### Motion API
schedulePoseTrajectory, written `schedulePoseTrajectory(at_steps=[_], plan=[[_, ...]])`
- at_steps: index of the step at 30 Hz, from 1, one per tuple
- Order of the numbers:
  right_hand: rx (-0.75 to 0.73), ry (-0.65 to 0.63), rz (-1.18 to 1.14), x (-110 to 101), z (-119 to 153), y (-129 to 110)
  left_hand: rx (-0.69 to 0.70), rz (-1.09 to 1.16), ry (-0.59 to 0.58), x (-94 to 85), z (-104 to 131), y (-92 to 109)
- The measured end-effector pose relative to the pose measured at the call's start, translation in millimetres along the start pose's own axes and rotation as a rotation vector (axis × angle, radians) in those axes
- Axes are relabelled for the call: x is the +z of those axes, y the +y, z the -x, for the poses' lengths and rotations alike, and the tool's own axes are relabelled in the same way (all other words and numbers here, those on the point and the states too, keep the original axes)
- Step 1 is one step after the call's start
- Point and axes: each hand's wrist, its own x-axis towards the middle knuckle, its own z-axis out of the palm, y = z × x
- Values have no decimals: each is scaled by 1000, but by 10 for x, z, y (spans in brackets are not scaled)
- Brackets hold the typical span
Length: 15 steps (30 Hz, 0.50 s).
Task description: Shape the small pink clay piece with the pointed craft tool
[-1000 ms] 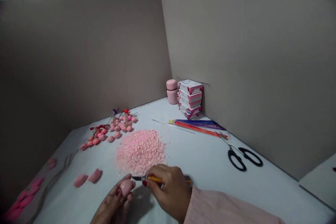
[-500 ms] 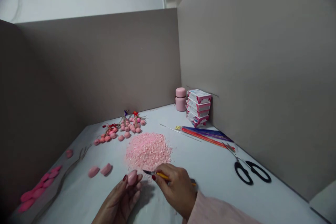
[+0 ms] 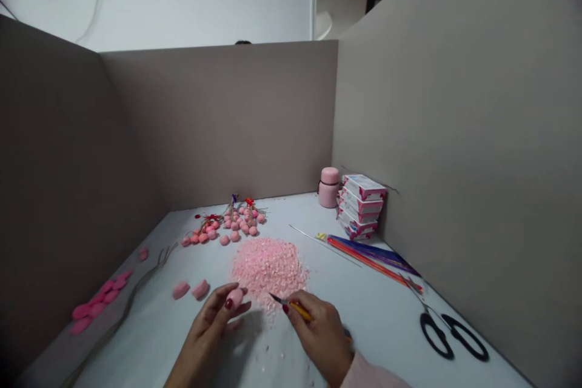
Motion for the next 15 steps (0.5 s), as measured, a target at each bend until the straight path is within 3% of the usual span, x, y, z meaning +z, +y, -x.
schedulePoseTrajectory(at_steps=[5, 11, 15], plan=[[16, -10, 26, 3, -12, 11, -114, 155, 102, -39, -47, 74], [-2, -10, 29, 4, 0, 131, -237, 405, 0, -71, -72, 46], [-39, 22, 34, 9, -10, 210, -359, 501, 0, -79, -122, -35]])
